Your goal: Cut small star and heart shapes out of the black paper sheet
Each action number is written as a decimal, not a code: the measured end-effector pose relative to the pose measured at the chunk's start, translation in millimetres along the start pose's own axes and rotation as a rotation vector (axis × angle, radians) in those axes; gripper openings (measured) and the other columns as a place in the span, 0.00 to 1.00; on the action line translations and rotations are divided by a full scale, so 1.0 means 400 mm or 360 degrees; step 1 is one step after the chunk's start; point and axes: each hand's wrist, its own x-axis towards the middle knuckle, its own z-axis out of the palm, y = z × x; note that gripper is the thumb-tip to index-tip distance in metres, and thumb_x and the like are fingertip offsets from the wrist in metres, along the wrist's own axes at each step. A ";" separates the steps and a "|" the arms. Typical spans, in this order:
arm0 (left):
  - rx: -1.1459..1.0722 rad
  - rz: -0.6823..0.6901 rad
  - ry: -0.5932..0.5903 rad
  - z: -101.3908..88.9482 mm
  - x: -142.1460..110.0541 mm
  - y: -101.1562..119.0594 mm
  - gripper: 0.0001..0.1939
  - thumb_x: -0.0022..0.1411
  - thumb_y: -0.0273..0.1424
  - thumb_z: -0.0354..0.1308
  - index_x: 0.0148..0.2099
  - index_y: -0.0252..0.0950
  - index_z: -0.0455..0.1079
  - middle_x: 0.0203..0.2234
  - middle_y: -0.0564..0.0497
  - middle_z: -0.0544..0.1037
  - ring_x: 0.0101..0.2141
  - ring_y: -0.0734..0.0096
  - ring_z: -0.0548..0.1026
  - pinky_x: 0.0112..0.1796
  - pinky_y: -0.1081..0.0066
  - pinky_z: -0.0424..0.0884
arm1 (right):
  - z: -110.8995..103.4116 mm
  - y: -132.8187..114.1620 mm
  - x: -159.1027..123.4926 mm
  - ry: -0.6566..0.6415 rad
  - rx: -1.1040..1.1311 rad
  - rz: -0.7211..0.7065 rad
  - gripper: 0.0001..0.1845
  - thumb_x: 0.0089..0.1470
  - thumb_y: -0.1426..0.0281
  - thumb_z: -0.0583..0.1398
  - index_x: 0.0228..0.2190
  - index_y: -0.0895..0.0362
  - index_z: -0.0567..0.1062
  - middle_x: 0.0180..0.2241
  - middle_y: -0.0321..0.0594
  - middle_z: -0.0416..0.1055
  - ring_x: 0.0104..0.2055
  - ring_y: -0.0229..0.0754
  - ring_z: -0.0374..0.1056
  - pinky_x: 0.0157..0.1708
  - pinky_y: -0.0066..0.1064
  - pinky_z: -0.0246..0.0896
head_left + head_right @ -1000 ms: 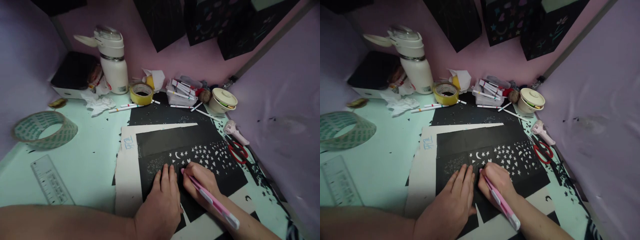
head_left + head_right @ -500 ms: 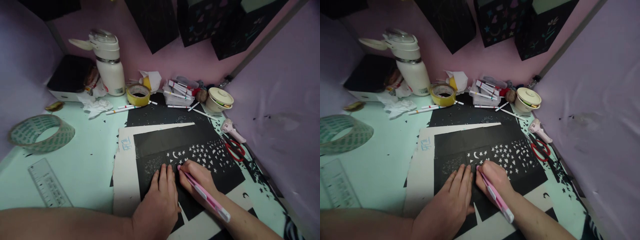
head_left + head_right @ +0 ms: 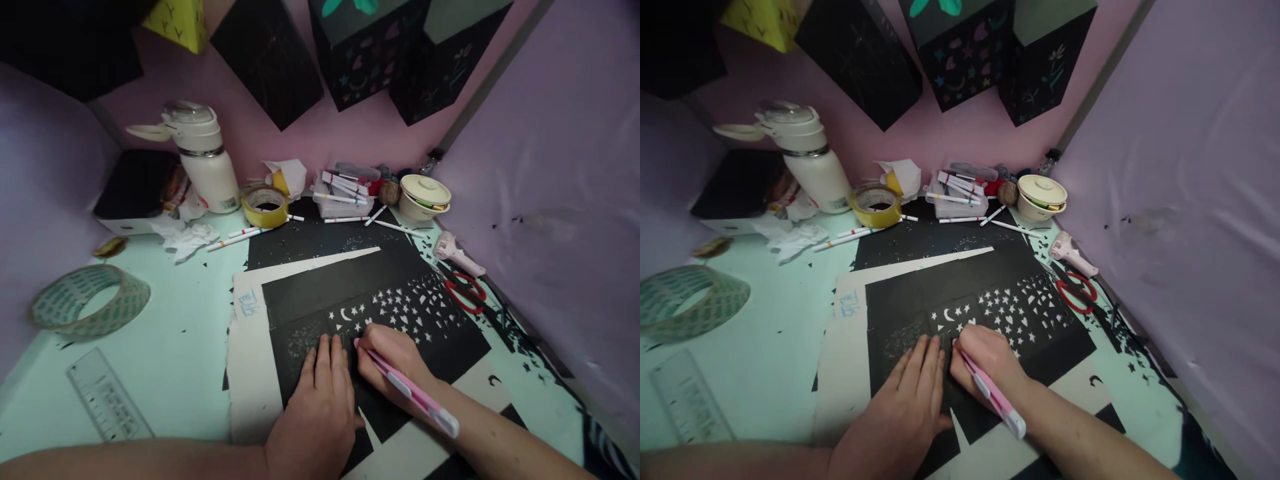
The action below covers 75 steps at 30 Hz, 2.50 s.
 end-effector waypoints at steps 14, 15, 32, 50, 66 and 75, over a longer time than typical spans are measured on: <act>0.0038 0.0050 -0.0120 0.000 -0.001 -0.001 0.40 0.49 0.54 0.63 0.52 0.23 0.72 0.51 0.34 0.73 0.50 0.50 0.73 0.47 0.61 0.73 | -0.007 -0.004 0.006 0.0016 0.0019 0.0056 0.11 0.58 0.77 0.54 0.25 0.54 0.62 0.22 0.33 0.60 0.22 0.35 0.58 0.24 0.27 0.54; 0.0032 0.0044 -0.0122 -0.001 -0.001 -0.001 0.41 0.48 0.54 0.63 0.52 0.23 0.72 0.51 0.34 0.73 0.51 0.49 0.73 0.47 0.61 0.73 | -0.007 -0.004 0.006 0.0012 0.0014 0.0069 0.11 0.58 0.77 0.54 0.25 0.54 0.62 0.22 0.33 0.60 0.22 0.35 0.57 0.24 0.27 0.54; 0.0007 0.0037 -0.0075 -0.011 0.000 -0.001 0.41 0.46 0.53 0.66 0.51 0.22 0.73 0.50 0.33 0.73 0.49 0.49 0.74 0.46 0.61 0.74 | -0.012 -0.007 0.007 0.0017 0.0091 0.0134 0.12 0.56 0.76 0.54 0.23 0.55 0.61 0.20 0.31 0.59 0.20 0.33 0.55 0.21 0.26 0.51; 0.0035 0.0056 -0.0106 -0.009 0.000 0.001 0.40 0.50 0.53 0.63 0.51 0.20 0.72 0.51 0.31 0.73 0.50 0.47 0.73 0.46 0.60 0.74 | -0.027 -0.005 0.008 0.0012 0.0296 0.0499 0.06 0.55 0.71 0.59 0.26 0.56 0.71 0.22 0.33 0.70 0.21 0.33 0.64 0.24 0.24 0.58; 0.0053 0.0054 -0.0115 -0.009 0.000 -0.001 0.38 0.51 0.53 0.61 0.51 0.23 0.73 0.51 0.33 0.73 0.50 0.48 0.73 0.47 0.61 0.73 | -0.033 0.006 0.000 -0.0126 0.0299 0.0328 0.09 0.56 0.74 0.56 0.24 0.55 0.65 0.23 0.33 0.65 0.24 0.34 0.60 0.25 0.26 0.55; 0.0036 0.0050 -0.0086 -0.009 -0.003 0.002 0.39 0.50 0.53 0.63 0.51 0.22 0.73 0.50 0.32 0.73 0.50 0.48 0.73 0.46 0.61 0.73 | -0.032 0.006 0.006 -0.0132 0.0294 0.0291 0.10 0.56 0.75 0.55 0.24 0.55 0.64 0.23 0.33 0.65 0.23 0.34 0.59 0.26 0.26 0.55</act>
